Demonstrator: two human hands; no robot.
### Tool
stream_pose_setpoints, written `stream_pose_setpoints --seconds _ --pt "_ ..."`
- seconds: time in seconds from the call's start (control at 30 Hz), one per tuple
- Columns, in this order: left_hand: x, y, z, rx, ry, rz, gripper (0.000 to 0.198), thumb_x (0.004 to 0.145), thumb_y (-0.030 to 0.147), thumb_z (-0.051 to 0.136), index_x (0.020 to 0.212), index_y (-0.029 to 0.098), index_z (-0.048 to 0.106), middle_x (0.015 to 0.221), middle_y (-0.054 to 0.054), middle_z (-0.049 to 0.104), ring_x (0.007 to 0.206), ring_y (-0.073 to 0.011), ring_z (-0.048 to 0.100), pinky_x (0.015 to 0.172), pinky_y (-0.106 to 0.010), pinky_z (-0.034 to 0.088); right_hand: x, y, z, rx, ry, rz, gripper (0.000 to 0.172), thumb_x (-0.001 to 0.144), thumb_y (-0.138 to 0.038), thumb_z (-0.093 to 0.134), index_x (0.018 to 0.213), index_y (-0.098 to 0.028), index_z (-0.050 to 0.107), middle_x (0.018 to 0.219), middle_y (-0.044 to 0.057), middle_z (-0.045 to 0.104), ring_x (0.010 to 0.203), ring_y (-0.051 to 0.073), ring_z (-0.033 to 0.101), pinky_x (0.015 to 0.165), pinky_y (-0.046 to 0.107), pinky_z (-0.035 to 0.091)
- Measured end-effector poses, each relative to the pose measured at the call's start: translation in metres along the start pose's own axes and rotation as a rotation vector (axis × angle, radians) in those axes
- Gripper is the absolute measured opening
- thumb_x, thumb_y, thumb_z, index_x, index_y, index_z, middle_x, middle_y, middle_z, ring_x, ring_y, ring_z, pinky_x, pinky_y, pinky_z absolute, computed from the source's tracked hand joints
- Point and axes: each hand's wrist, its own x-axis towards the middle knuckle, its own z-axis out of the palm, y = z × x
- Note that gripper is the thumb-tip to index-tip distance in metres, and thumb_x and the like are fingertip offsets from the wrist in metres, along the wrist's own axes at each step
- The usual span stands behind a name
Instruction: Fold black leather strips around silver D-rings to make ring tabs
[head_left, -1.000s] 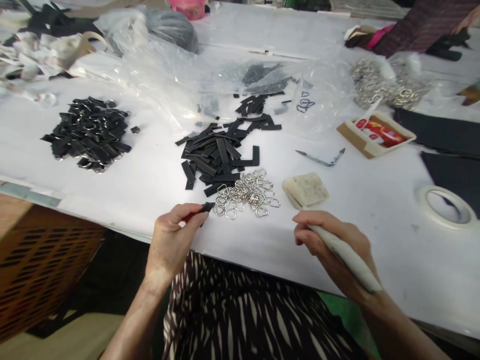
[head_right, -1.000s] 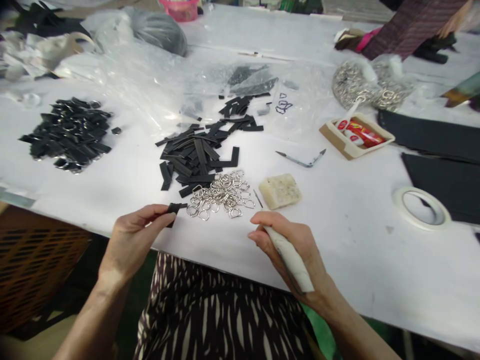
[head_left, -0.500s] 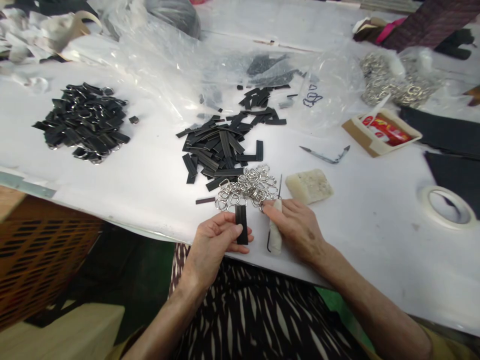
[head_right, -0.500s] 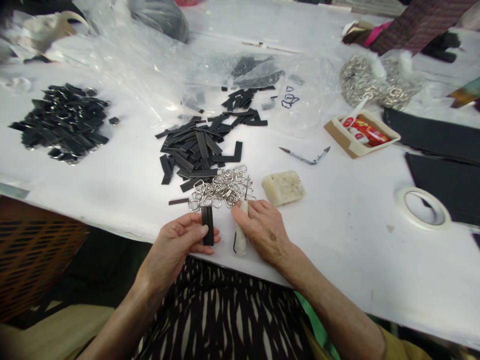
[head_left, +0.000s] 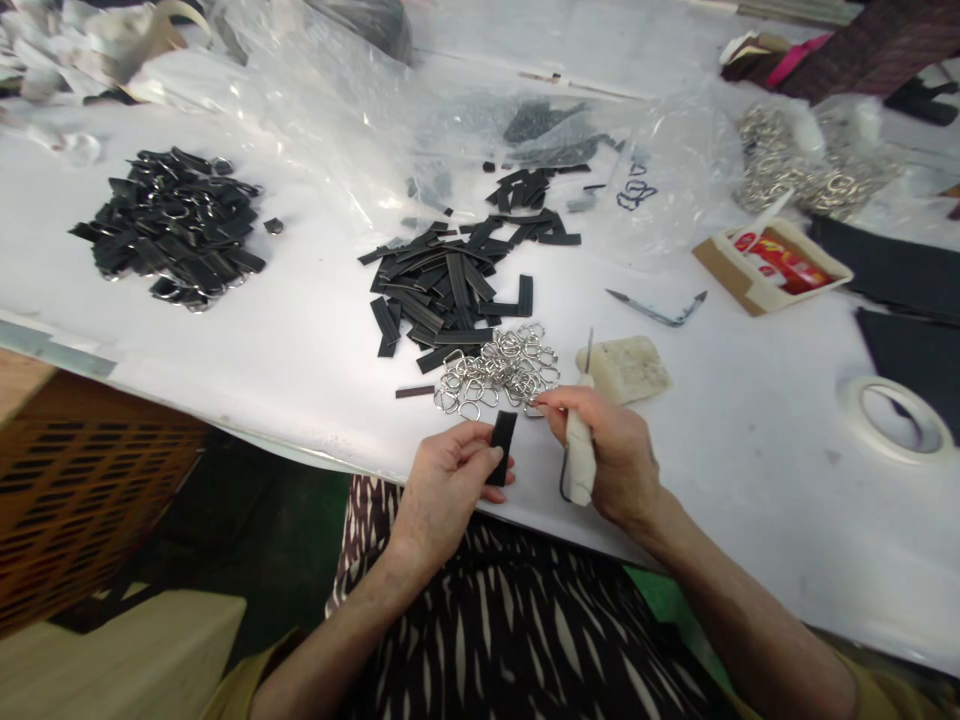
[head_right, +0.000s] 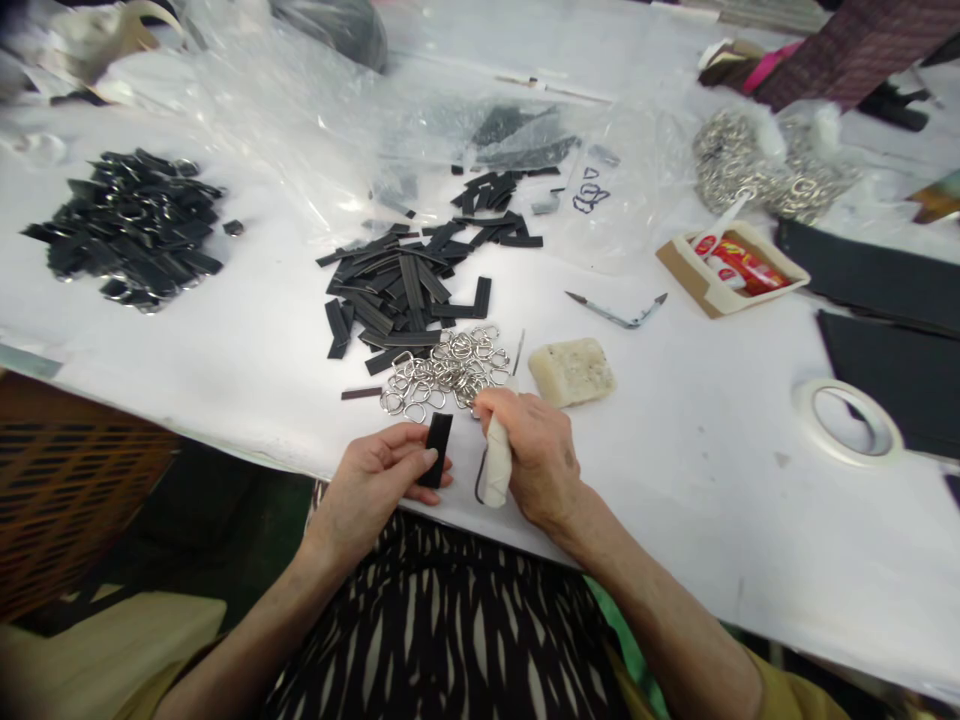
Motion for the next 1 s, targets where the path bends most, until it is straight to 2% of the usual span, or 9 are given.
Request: stream_pose_setpoints --seconds 0.07,0.13,0.23,0.4,0.57,0.67,0.8,0.87,1.0 --pt "0.0 -0.001 0.002 0.027 0.002 0.02 0.017 0.079 0.021 0.057 0.091 0.012 0.065 0.073 -0.005 0.067 0.071 -0.0171 0.066 0.057 -0.022 0.054 0.0 -0.009 -0.005 0.089 -0.019 0.082 0.012 0.092 -0.015 0.047 0.089 -0.017 0.058 0.081 0.004 0.065 0.067 0.016 0.058 0.059 0.026 0.043" --pt "0.001 -0.002 0.004 0.04 -0.002 0.038 0.019 0.079 0.021 0.056 0.092 0.013 0.065 0.074 -0.005 0.066 0.072 -0.0173 0.066 0.057 -0.023 0.055 0.001 -0.016 -0.008 0.149 -0.043 0.096 0.012 0.092 -0.018 0.048 0.086 -0.017 0.058 0.076 0.003 0.064 0.065 0.016 0.057 0.057 0.027 0.042" --pt "0.0 -0.002 0.004 0.049 -0.015 0.055 0.02 0.078 0.021 0.056 0.094 0.013 0.066 0.073 -0.004 0.065 0.071 -0.017 0.065 0.056 -0.023 0.055 0.003 -0.022 -0.01 0.104 -0.03 -0.033 0.019 0.093 -0.019 0.044 0.082 -0.016 0.059 0.067 0.003 0.06 0.059 0.017 0.053 0.055 0.029 0.04" --pt "0.0 0.0 0.003 0.013 -0.067 0.032 0.021 0.076 0.021 0.059 0.093 0.013 0.065 0.068 -0.004 0.063 0.068 -0.0176 0.064 0.054 -0.024 0.054 0.01 -0.022 -0.008 -0.008 0.009 -0.219 0.022 0.095 -0.017 0.041 0.084 -0.013 0.059 0.073 0.01 0.065 0.067 0.021 0.061 0.057 0.031 0.046" --pt "0.001 -0.001 0.0 -0.007 -0.044 0.084 0.04 0.075 0.02 0.06 0.115 0.014 0.055 0.064 0.0 0.062 0.066 -0.0175 0.063 0.054 -0.025 0.054 0.018 -0.022 -0.008 -0.09 0.025 -0.4 0.029 0.098 -0.014 0.035 0.079 -0.014 0.056 0.079 0.013 0.069 0.066 0.021 0.064 0.054 0.032 0.047" --pt "0.001 -0.003 -0.003 0.051 -0.049 0.139 0.05 0.077 0.017 0.056 0.126 0.018 0.05 0.068 0.0 0.063 0.066 -0.016 0.061 0.057 -0.025 0.053 0.019 -0.02 -0.007 -0.145 0.017 -0.448 0.025 0.095 -0.007 0.038 0.078 -0.015 0.055 0.082 0.014 0.07 0.064 0.02 0.064 0.053 0.031 0.047" --pt "0.0 -0.003 -0.005 0.136 -0.044 0.179 0.056 0.077 0.014 0.054 0.133 0.022 0.048 0.067 0.001 0.062 0.061 -0.0138 0.058 0.056 -0.024 0.052 0.019 -0.017 -0.007 -0.128 0.035 -0.488 0.016 0.094 -0.007 0.044 0.084 -0.016 0.053 0.085 0.014 0.071 0.068 0.021 0.066 0.055 0.031 0.049" --pt "0.0 -0.002 -0.005 0.095 -0.047 0.159 0.056 0.077 0.014 0.054 0.133 0.021 0.048 0.066 0.002 0.061 0.061 -0.0133 0.058 0.056 -0.024 0.052 0.019 -0.017 -0.007 -0.118 0.029 -0.494 0.015 0.094 -0.007 0.043 0.087 -0.017 0.052 0.086 0.014 0.071 0.073 0.021 0.067 0.058 0.031 0.051" --pt "0.002 0.001 -0.003 -0.165 -0.091 0.06 0.054 0.075 0.016 0.06 0.128 0.015 0.048 0.068 0.0 0.064 0.068 -0.0167 0.064 0.058 -0.026 0.055 0.017 -0.018 -0.008 -0.082 0.034 -0.44 0.014 0.093 -0.007 0.041 0.092 -0.017 0.051 0.094 0.018 0.069 0.079 0.024 0.067 0.061 0.035 0.053"
